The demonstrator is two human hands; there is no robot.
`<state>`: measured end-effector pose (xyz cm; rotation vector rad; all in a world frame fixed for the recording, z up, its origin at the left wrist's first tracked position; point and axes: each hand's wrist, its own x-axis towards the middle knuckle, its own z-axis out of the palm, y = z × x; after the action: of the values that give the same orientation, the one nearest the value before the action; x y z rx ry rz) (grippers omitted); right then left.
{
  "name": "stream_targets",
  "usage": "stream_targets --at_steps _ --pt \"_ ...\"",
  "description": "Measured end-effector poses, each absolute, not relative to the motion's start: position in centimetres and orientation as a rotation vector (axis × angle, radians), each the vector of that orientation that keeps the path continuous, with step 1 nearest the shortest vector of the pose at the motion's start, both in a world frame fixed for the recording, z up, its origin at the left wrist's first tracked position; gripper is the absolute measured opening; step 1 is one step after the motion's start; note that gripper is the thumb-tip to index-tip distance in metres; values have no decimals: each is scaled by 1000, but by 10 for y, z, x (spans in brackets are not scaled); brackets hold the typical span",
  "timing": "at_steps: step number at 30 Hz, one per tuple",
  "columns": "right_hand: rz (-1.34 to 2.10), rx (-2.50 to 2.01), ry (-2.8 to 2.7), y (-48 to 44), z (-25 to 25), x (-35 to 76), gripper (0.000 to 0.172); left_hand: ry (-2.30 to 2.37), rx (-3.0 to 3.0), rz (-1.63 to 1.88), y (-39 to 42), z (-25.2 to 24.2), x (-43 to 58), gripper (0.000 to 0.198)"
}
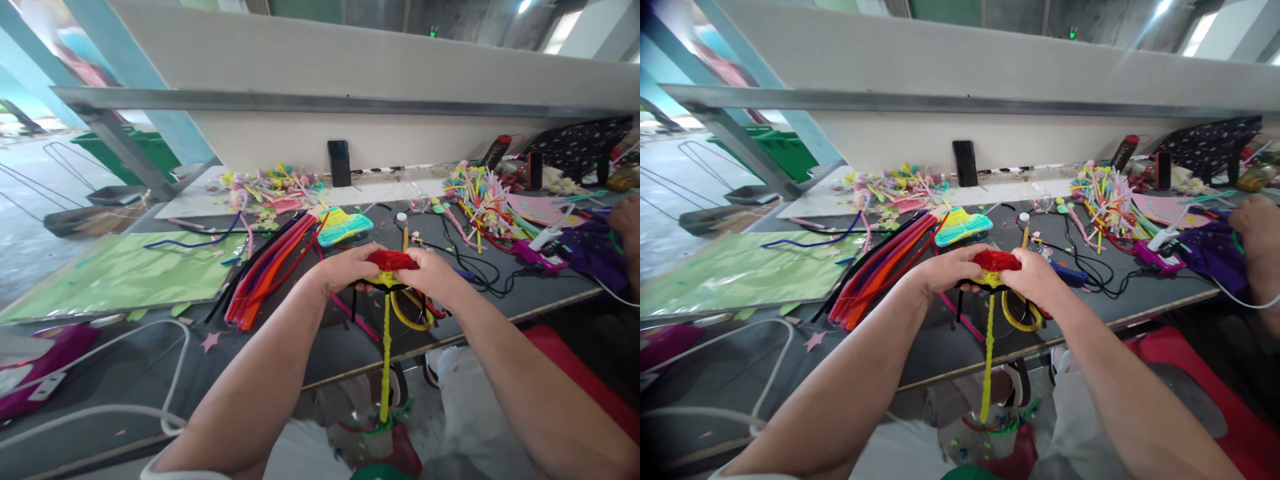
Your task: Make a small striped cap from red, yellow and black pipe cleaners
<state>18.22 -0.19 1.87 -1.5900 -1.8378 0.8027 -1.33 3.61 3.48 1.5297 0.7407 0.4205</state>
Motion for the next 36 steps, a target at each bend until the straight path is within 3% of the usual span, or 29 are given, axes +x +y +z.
stream_targets --at_steps 20,28,32,36 --pt "782 -1631 -1836 -5 23 180 18 800 1640 393 36 38 -11 61" --pt "850 -1580 -1800 -4 25 181 18 808 1642 420 37 32 -9 57" --pt "994 -1505 -1805 -4 25 184 25 807 1636 416 37 32 -9 57" --pt "932 -1539 -1836 -4 24 183 29 791 1624 409 38 31 -10 57"
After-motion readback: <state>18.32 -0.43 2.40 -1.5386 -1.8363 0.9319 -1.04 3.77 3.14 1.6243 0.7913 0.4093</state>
